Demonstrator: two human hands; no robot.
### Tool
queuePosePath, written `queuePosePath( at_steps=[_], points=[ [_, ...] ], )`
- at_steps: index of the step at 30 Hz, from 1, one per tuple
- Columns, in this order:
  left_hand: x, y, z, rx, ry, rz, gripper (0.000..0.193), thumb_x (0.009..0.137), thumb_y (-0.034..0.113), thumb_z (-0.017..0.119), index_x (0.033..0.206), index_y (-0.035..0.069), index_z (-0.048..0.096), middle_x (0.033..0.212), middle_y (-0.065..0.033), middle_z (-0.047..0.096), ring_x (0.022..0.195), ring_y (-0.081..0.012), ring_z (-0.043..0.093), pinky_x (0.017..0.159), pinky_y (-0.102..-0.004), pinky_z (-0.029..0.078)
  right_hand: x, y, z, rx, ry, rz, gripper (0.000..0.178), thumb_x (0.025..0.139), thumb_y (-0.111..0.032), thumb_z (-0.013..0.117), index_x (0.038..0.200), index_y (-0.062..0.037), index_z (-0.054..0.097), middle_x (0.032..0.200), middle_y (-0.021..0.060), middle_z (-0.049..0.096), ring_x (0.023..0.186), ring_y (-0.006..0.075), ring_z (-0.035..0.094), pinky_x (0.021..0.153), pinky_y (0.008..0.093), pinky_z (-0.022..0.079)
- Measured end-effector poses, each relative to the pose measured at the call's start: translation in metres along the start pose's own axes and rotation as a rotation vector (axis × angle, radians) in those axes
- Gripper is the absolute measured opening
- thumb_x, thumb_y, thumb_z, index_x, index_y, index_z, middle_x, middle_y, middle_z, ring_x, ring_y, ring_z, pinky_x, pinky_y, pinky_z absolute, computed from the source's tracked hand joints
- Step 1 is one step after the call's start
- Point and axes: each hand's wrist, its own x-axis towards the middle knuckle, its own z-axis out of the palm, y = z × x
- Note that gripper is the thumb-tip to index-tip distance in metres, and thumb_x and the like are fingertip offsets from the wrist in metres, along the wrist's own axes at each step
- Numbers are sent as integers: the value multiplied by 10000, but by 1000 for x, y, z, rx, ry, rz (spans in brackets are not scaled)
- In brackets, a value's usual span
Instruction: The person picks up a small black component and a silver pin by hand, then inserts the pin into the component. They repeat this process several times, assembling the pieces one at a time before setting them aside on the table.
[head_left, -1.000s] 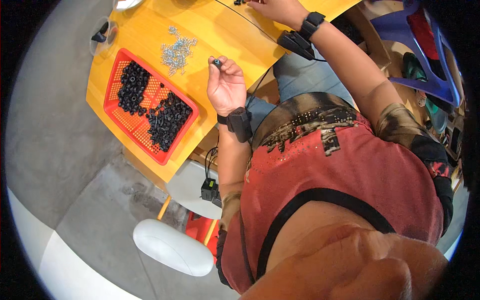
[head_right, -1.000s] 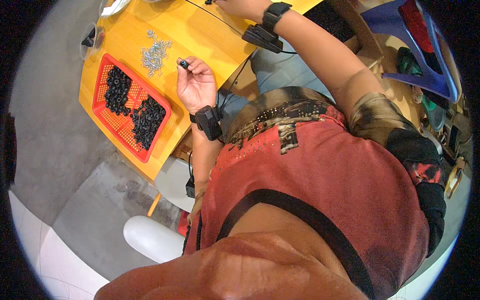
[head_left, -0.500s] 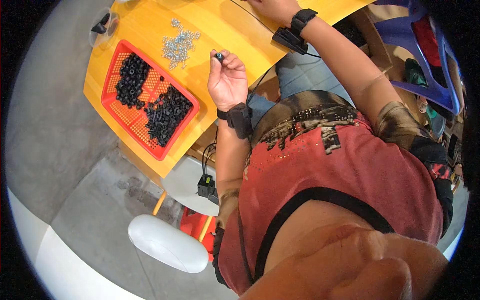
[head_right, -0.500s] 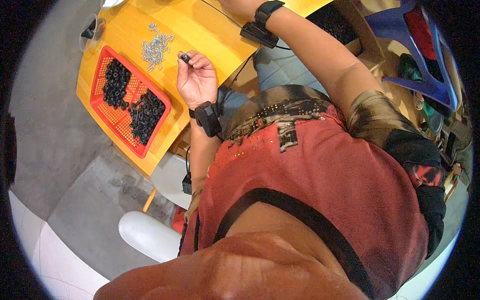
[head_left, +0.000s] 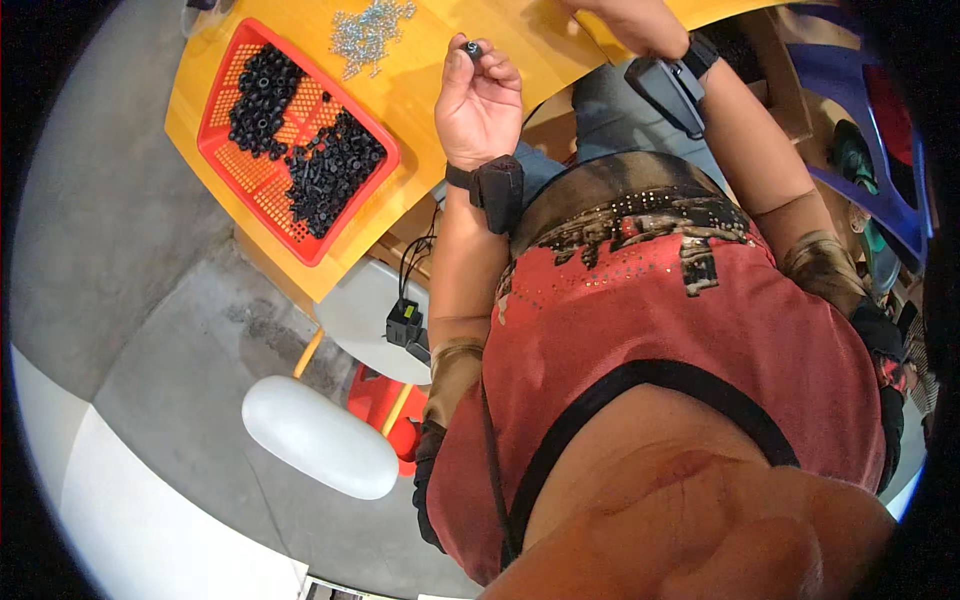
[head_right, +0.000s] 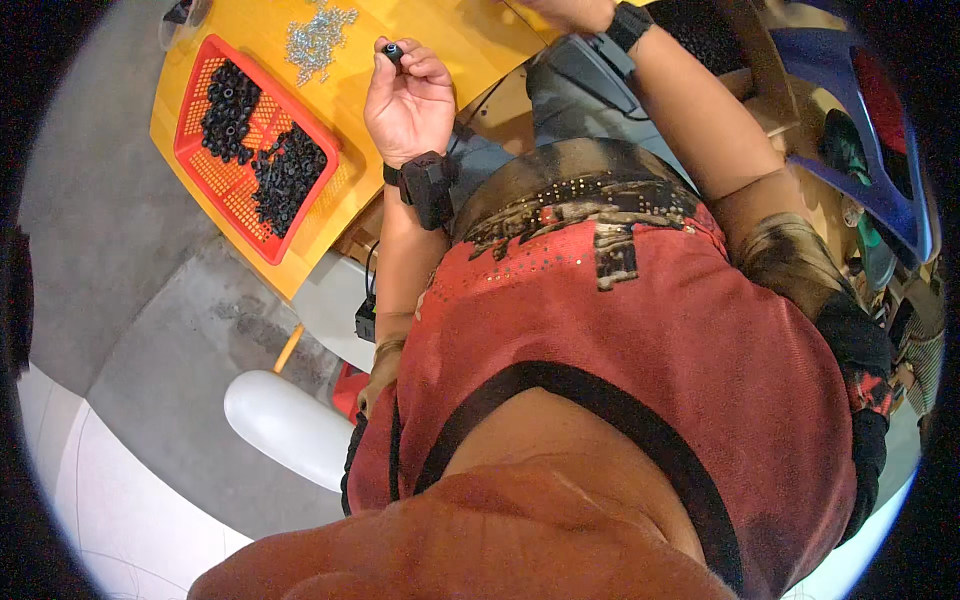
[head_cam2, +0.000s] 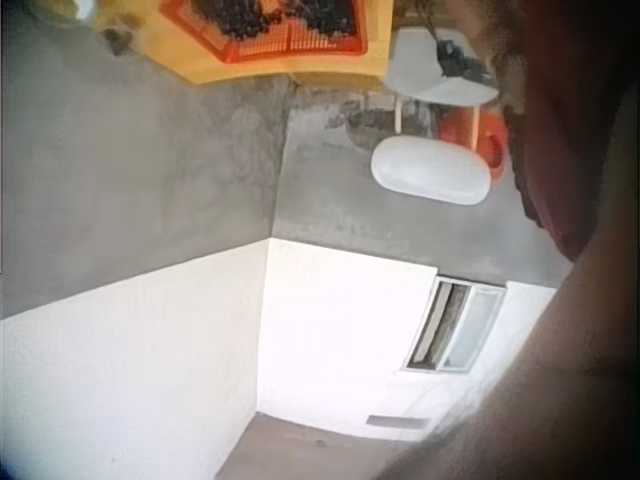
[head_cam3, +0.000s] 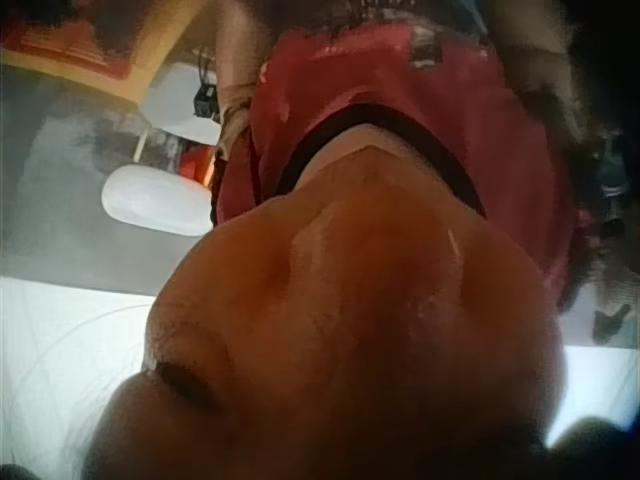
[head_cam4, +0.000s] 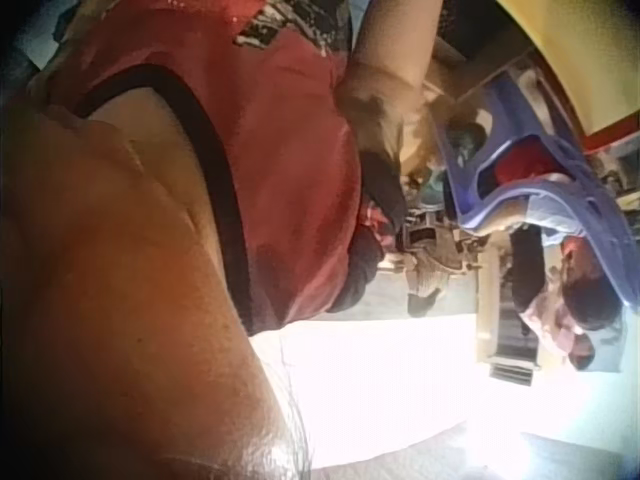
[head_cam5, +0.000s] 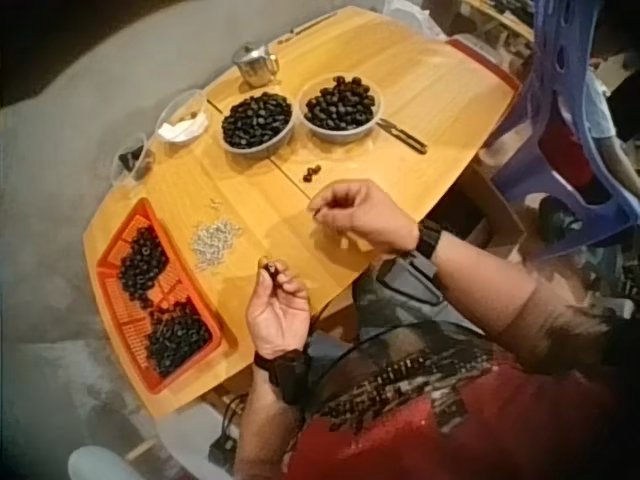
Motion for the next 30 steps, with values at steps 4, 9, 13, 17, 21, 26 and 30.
queuePosePath(
  at_steps=[4, 9, 13, 17, 21, 26, 30],
  points=[
    [1, -4, 4, 40, -31, -18, 175, 975, 69, 671, 1149, 50, 668, 1050, -93, 616, 921, -184, 584, 841, -304, 550, -19, 13, 15, -203, 198, 293, 182, 972, -25, 685, 1151, 3, 706, 1000, 59, 743, 822, 126, 697, 721, 245, 549],
    [0, 2, -5, 66, -5, -30, 179, 984, 85, 671, 1159, 53, 671, 1086, -100, 653, 940, -183, 611, 848, -311, 554, -17, 28, 30, 2, 109, 357, 173, 996, -11, 650, 1160, 31, 686, 1046, 103, 744, 938, 178, 725, 866, 300, 593],
    [-3, 2, -6, 65, -8, -19, 177, 995, 95, 661, 1166, 53, 674, 1091, -100, 661, 946, -183, 618, 854, -312, 554, -19, 31, 30, 33, 101, 362, 167, 999, -14, 647, 1156, 30, 682, 1054, 108, 742, 944, 183, 727, 874, 304, 596],
    [-2, 3, -7, 47, -9, -27, 172, 999, 104, 659, 1162, 51, 674, 1073, -102, 631, 942, -186, 603, 854, -314, 549, -19, 34, 27, 72, 98, 350, 164, 998, -15, 647, 1153, 27, 681, 1044, 102, 743, 917, 175, 725, 836, 292, 596],
    [-3, 3, -3, 53, 6, -11, 171, 996, 100, 661, 1158, 46, 671, 1063, -104, 603, 942, -187, 582, 857, -315, 542, -21, 31, 19, 44, 136, 324, 159, 1000, -23, 647, 1149, 17, 686, 1020, 84, 745, 855, 153, 717, 778, 274, 586],
    [-5, 2, -2, 74, -11, 5, 180, 985, 74, 664, 1162, 43, 665, 1063, -104, 591, 946, -189, 565, 860, -310, 532, -23, 18, 21, -12, 109, 337, 194, 1004, -45, 653, 1186, 10, 691, 1013, 63, 747, 827, 138, 714, 774, 259, 576],
    [-4, 2, 0, 133, -37, 9, 202, 984, 85, 678, 1182, 47, 667, 1044, -97, 669, 936, -188, 614, 858, -303, 540, -26, 18, 22, -65, 162, 319, 262, 1000, -55, 666, 1254, 2, 684, 1025, 41, 746, 885, 124, 709, 799, 238, 563]
  ],
)
